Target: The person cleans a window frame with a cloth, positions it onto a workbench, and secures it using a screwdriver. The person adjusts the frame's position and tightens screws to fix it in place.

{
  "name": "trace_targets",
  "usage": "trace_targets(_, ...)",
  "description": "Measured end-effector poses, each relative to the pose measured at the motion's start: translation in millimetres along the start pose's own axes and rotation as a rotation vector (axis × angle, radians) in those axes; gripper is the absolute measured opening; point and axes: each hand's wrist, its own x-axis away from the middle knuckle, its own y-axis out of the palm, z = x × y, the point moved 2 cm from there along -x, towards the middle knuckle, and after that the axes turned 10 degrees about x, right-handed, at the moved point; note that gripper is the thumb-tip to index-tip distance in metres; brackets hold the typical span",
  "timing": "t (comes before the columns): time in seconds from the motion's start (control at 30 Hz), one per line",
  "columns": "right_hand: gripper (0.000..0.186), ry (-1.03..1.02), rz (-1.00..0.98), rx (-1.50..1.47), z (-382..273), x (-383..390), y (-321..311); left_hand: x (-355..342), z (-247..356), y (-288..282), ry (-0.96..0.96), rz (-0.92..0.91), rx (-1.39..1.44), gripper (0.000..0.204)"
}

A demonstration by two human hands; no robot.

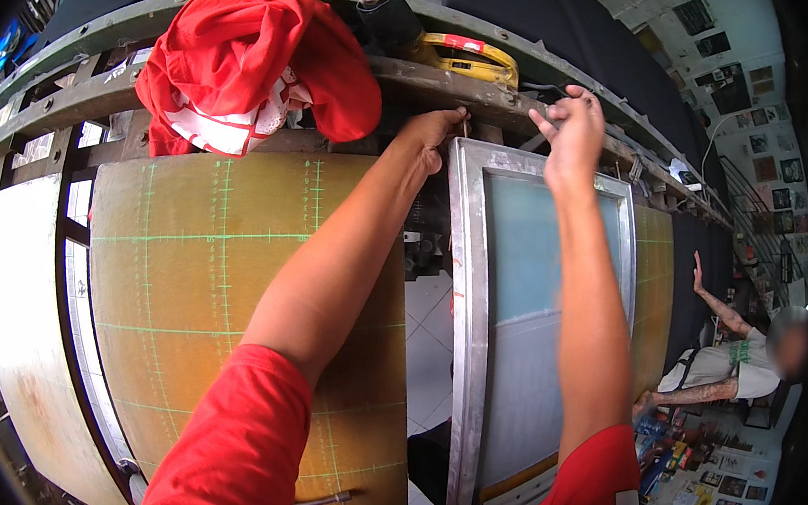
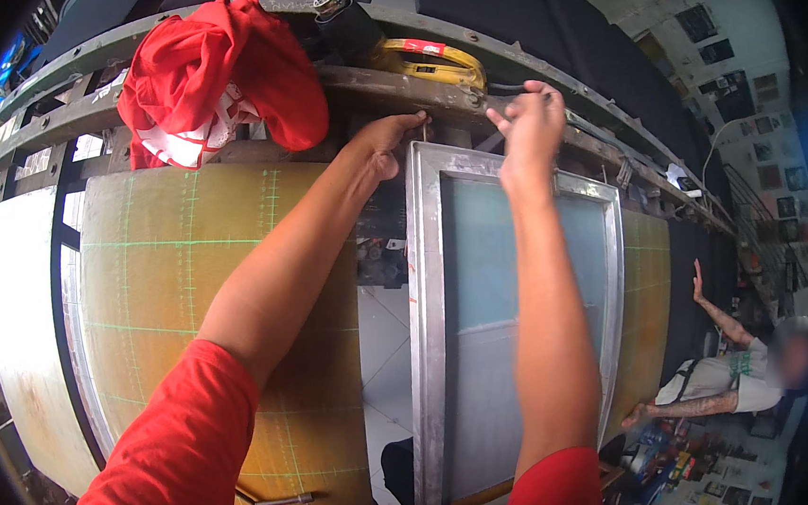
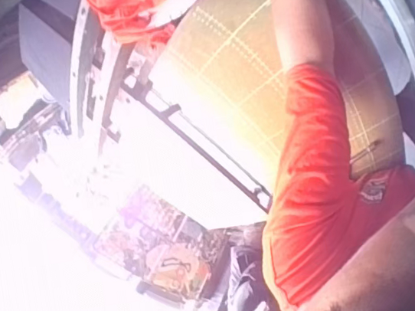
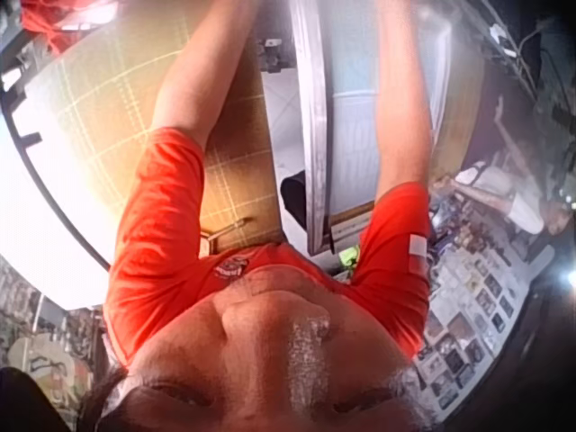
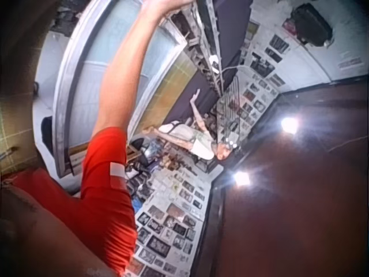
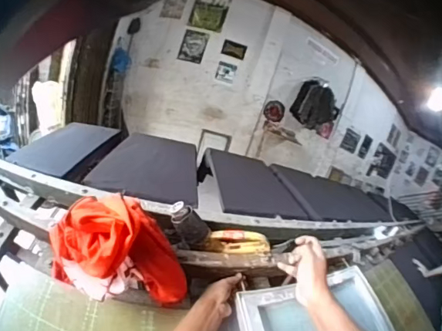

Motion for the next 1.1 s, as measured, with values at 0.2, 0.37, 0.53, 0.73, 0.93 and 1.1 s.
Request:
trace_targets(0.2,0.010,0.409,-0.611,0.831,1,-15,1,3,-4,6,-0.006,0.020,-0.018,0.014)
trace_targets(0.37,0.016,0.238,-0.825,1.207,16,-8,30,4,-2,6,-0.007,0.035,0.016,0.014)
trace_targets(0.53,0.015,0.207,-0.831,1.240,25,-10,39,2,-2,5,0.004,0.054,0.011,0.015)
trace_targets(0.73,0.026,0.321,-0.904,1.339,32,-25,41,3,-4,8,0.002,0.041,0.016,0.014)
trace_targets(0.93,0.019,0.329,-0.956,1.458,23,-19,54,-1,-1,3,-0.045,0.051,-0.018,0.015)
trace_targets(1.1,0.019,0.367,-1.014,1.328,30,-30,39,3,-3,8,-0.032,0.030,-0.002,0.016)
